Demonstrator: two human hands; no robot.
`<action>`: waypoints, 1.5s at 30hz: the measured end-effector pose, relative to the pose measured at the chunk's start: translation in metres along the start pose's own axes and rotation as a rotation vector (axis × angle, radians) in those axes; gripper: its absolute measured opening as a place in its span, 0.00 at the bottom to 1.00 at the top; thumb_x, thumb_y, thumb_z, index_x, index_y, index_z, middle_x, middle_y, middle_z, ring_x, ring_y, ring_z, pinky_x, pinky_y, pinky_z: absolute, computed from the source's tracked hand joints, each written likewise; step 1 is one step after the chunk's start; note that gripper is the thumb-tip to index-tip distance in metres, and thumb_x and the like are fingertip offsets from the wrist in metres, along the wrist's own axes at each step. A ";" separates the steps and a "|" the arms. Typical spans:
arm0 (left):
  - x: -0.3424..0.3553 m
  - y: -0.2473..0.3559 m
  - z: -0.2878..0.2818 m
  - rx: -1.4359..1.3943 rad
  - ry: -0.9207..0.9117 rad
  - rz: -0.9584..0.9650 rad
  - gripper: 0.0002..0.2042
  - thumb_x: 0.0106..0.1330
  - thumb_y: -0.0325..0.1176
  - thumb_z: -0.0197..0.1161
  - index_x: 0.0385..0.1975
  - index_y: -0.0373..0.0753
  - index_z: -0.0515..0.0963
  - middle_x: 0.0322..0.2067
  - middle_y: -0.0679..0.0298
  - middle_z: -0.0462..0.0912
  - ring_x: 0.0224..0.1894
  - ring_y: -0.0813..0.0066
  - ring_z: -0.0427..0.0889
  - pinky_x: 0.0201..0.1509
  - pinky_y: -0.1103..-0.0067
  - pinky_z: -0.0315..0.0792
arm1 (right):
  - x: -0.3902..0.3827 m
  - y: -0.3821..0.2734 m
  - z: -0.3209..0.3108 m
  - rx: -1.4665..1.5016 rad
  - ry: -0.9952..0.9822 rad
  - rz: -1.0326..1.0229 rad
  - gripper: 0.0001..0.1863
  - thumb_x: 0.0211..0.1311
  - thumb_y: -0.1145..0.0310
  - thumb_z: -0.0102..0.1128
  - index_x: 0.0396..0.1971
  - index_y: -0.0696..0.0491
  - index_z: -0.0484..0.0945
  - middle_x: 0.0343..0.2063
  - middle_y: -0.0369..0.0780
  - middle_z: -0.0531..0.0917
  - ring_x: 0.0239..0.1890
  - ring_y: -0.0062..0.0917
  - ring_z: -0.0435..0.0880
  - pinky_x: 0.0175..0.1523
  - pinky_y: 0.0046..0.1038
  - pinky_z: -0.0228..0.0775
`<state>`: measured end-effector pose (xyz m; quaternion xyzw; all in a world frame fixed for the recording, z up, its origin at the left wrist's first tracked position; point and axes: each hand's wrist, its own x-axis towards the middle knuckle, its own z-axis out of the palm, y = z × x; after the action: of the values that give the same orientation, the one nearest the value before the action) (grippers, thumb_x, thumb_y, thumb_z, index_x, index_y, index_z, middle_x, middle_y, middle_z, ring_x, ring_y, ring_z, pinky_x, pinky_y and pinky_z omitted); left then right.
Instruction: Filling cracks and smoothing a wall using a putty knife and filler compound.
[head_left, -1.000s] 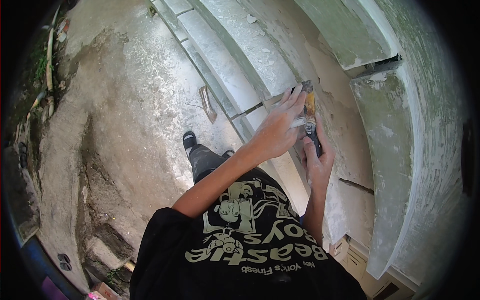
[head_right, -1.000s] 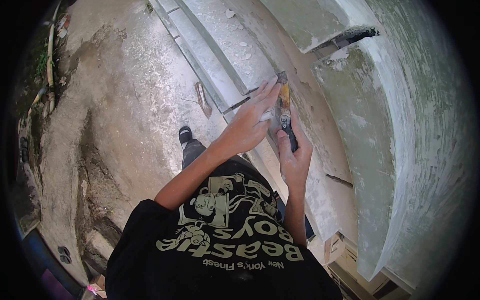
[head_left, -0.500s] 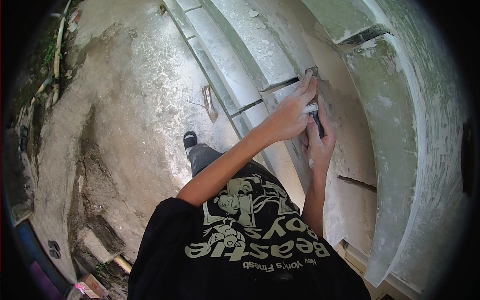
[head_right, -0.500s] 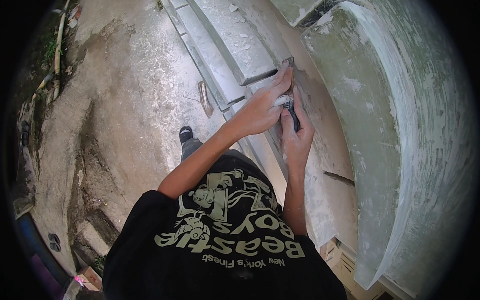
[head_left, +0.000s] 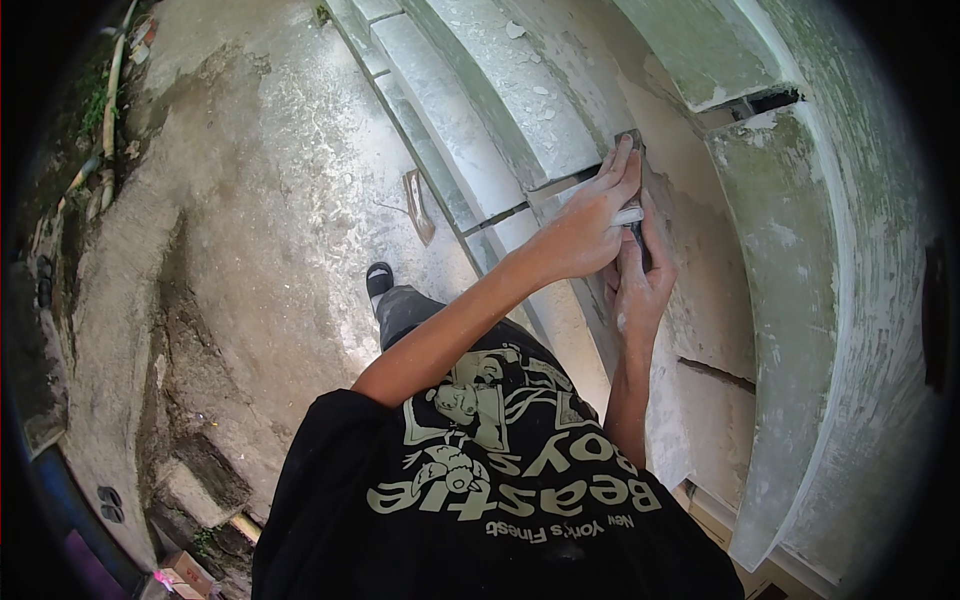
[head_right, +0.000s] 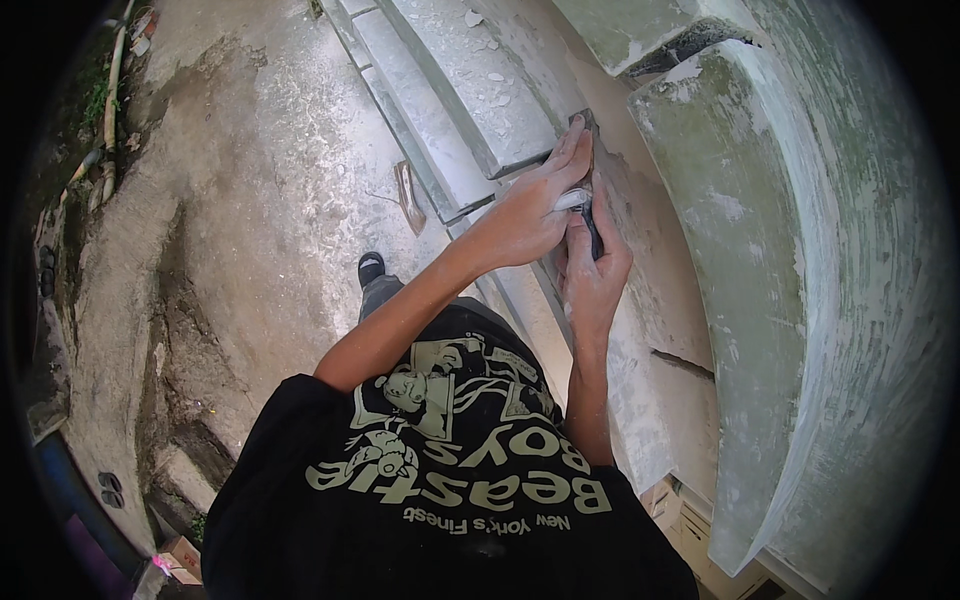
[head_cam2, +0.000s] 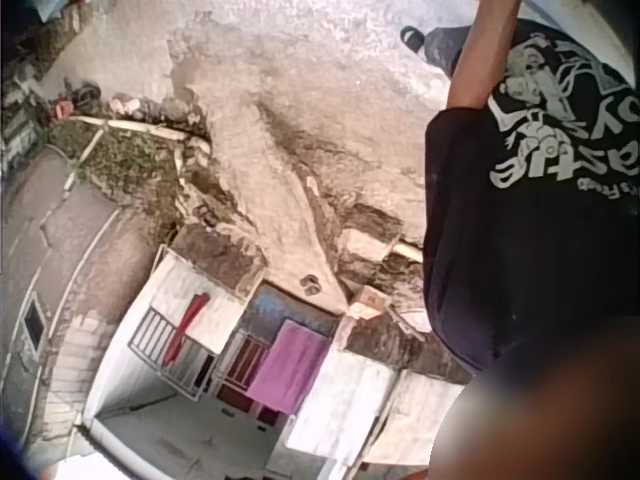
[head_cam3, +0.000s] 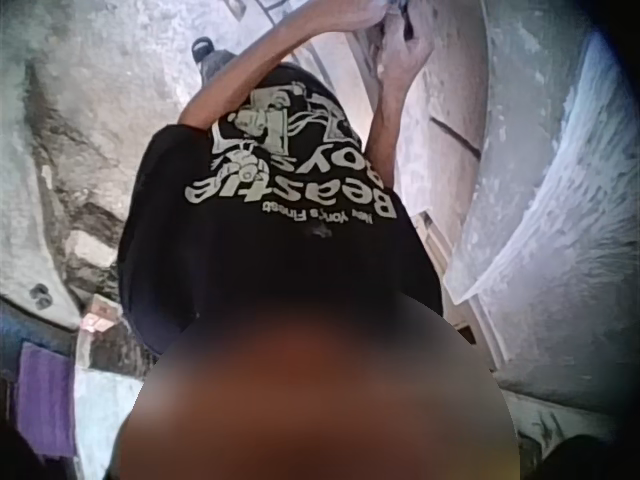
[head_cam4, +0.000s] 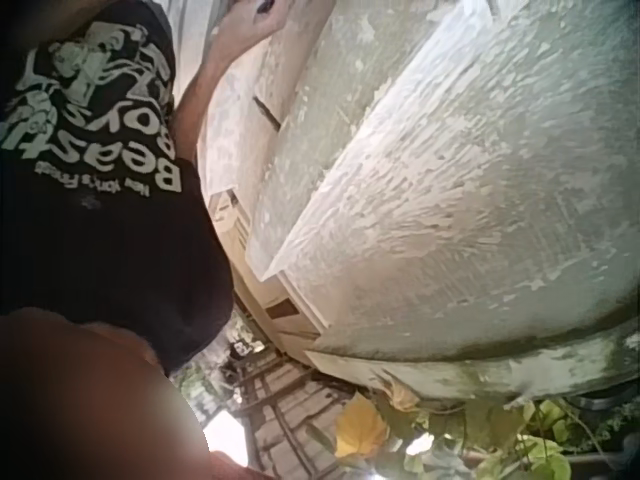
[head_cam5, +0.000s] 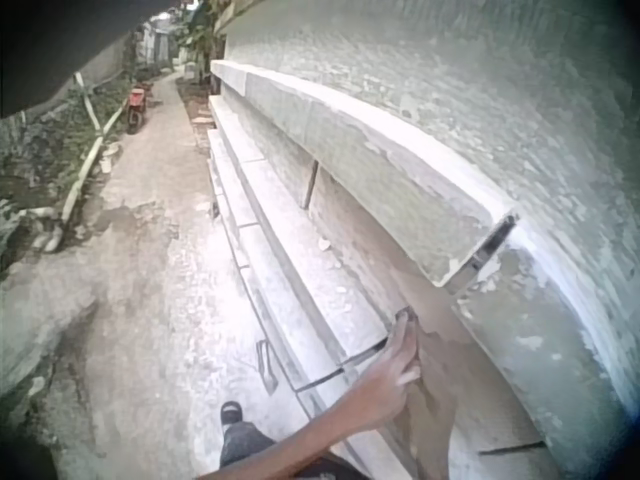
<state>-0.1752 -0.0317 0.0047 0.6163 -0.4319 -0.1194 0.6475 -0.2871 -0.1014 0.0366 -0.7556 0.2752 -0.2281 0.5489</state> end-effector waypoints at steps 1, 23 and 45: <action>-0.003 -0.001 0.002 -0.002 0.003 -0.004 0.39 0.58 0.19 0.56 0.73 0.28 0.50 0.75 0.39 0.39 0.76 0.39 0.47 0.77 0.65 0.51 | -0.006 -0.006 -0.002 0.029 -0.013 0.034 0.25 0.72 0.76 0.51 0.69 0.57 0.68 0.24 0.28 0.73 0.18 0.08 0.62 0.21 0.16 0.52; 0.008 -0.007 -0.006 -0.005 0.069 0.030 0.36 0.59 0.19 0.53 0.71 0.27 0.53 0.74 0.35 0.43 0.76 0.40 0.45 0.78 0.64 0.50 | 0.007 -0.020 -0.002 -0.084 -0.063 0.015 0.26 0.71 0.77 0.52 0.68 0.57 0.70 0.24 0.28 0.74 0.21 0.09 0.63 0.25 0.16 0.55; 0.025 -0.007 -0.028 -0.079 0.094 0.033 0.38 0.57 0.16 0.53 0.72 0.27 0.51 0.74 0.35 0.41 0.77 0.40 0.43 0.78 0.63 0.50 | 0.026 -0.041 0.022 -0.082 -0.068 0.088 0.26 0.70 0.78 0.48 0.69 0.56 0.69 0.28 0.29 0.75 0.22 0.08 0.63 0.25 0.15 0.55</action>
<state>-0.1385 -0.0308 0.0126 0.5878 -0.4061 -0.0967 0.6930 -0.2462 -0.0932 0.0708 -0.7720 0.2984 -0.1663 0.5360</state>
